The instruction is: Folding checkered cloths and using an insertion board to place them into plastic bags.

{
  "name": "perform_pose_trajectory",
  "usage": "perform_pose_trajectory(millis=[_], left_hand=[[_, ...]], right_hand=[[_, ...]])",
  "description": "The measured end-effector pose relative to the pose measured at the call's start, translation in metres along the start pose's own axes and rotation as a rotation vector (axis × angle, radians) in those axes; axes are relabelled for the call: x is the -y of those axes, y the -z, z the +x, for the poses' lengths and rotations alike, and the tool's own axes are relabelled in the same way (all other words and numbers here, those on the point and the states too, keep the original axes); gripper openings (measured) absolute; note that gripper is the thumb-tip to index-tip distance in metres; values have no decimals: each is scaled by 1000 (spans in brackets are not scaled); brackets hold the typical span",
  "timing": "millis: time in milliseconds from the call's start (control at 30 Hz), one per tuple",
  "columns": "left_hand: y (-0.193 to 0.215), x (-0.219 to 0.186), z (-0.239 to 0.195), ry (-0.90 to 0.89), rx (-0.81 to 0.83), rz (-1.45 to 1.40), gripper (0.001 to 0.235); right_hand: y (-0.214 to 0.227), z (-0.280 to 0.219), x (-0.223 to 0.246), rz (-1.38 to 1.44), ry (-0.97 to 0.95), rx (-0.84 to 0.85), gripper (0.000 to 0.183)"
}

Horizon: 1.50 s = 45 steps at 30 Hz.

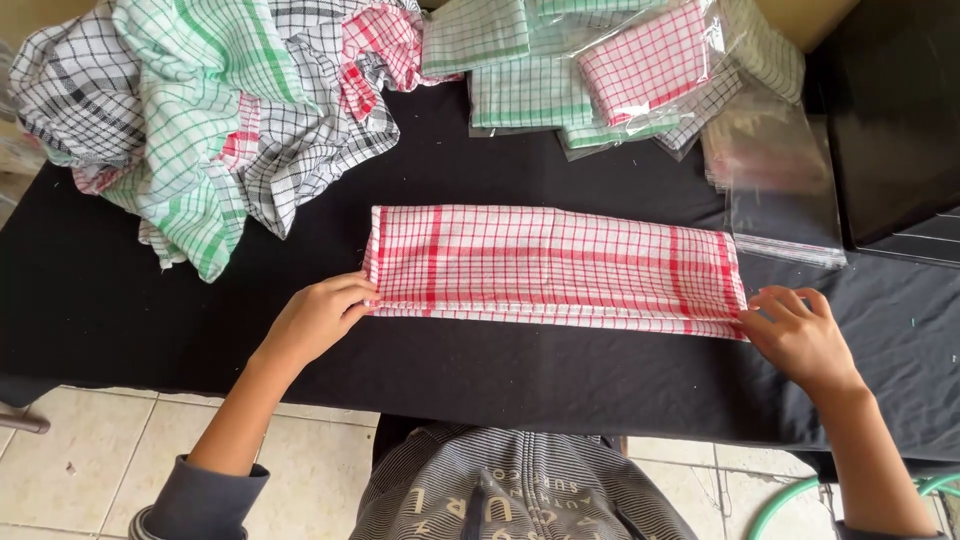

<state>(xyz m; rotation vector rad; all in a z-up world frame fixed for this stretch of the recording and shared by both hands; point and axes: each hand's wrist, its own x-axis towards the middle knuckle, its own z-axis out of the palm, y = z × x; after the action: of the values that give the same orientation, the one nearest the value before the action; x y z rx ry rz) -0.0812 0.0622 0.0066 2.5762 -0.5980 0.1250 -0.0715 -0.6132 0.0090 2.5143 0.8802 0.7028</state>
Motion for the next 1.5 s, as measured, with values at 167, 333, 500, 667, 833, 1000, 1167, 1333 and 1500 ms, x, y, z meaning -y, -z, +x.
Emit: perform_pose_trajectory(millis=[167,333,500,667,833,1000,1167,1333,1500], left_hand=[[24,-18,14,-18,-1,139,42],[-28,-72,84,-176,-264,158,34],[-94,-148,144,-219,-126,143,42],[-112,-107,150,-135,-68,130,59],[-104,-40,129,-174,-366,233,52],[-100,17,113,39,-354,390,47],[-94,22,109,106,-409,318,54],[-64,18,84,471,-353,291,92],[-56,11,76,604,-72,-46,97]], right_hand=[[17,13,3,25,-47,20,25],[7,94,51,287,-99,-168,19],[-15,204,145,639,-178,-208,37],[-30,202,145,571,-319,151,59],[-62,146,86,411,-409,82,54],[-69,97,33,445,-743,523,70],[-62,101,36,443,-785,584,70],[-64,99,48,345,-794,520,73],[-55,134,91,268,-464,-120,42]])
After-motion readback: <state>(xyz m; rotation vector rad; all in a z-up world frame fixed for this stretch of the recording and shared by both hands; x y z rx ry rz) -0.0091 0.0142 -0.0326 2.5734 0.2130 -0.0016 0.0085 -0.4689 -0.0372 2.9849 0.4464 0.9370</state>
